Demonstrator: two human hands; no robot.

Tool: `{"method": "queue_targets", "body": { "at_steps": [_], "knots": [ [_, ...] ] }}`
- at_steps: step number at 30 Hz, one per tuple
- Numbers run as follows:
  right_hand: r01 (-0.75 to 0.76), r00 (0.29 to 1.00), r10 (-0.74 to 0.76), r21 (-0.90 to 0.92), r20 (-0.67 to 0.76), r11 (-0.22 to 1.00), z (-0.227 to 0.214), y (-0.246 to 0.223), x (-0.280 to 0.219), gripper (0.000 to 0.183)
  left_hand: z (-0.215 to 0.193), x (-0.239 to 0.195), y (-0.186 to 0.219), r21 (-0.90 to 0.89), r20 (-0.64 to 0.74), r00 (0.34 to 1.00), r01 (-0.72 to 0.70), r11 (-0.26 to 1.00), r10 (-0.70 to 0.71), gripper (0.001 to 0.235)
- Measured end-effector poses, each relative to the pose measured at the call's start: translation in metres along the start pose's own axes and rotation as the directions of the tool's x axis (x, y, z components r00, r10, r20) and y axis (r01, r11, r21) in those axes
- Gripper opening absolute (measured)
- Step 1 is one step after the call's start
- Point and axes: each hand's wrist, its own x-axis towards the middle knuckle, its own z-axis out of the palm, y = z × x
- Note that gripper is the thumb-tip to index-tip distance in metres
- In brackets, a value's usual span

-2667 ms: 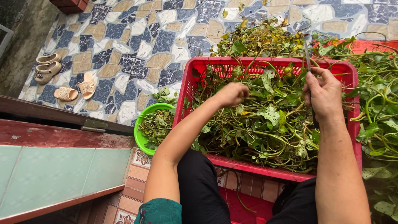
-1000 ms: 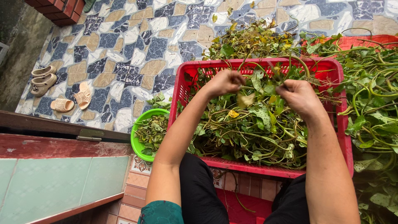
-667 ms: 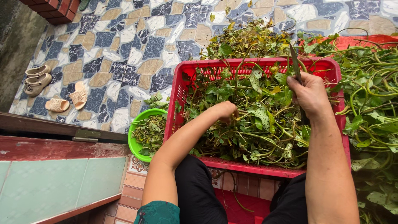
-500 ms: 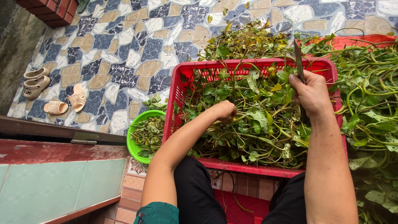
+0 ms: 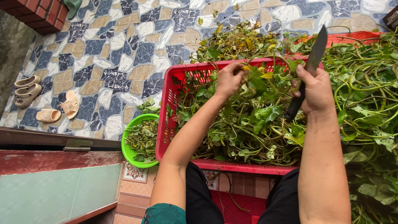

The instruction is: The person sits on a tiled floor and uses a knife to trim leaves and stems from a large pile of green vegetables in a red basket. They pick up bunches of the vegetable, cut the desired parts, and place the trimmed pieces into a green bowl while discarding the excess stems.

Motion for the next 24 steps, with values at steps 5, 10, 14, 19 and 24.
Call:
{"method": "queue_targets", "body": {
  "at_steps": [5, 10, 14, 19, 24],
  "knots": [
    [-0.024, 0.994, 0.006, 0.163, 0.108, 0.986, -0.005, -0.013, -0.008, 0.017, 0.001, -0.011, 0.02, -0.044, 0.382, 0.892, 0.279, 0.959, -0.242, 0.016],
    [-0.02, 0.992, -0.008, 0.221, 0.124, 0.975, -0.017, -0.013, -0.013, 0.019, -0.002, -0.025, 0.031, -0.05, 0.421, 0.871, 0.3, 0.953, -0.252, 0.022],
    [0.022, 0.994, -0.045, 0.223, 0.099, 0.975, -0.021, -0.024, -0.023, 0.021, -0.004, -0.026, 0.029, -0.235, 0.458, 0.854, 0.385, 0.892, -0.248, 0.022],
    [-0.005, 0.999, 0.001, 0.107, 0.042, 0.994, -0.006, -0.025, -0.027, 0.01, 0.006, -0.029, 0.027, -0.345, 0.423, 0.885, 0.356, 0.868, -0.195, 0.026],
    [-0.152, 0.987, 0.151, 0.012, 0.048, 0.988, 0.01, -0.009, -0.02, 0.016, 0.014, -0.035, 0.038, -0.329, 0.381, 0.901, 0.341, 0.881, -0.206, 0.036]
  ]
}}
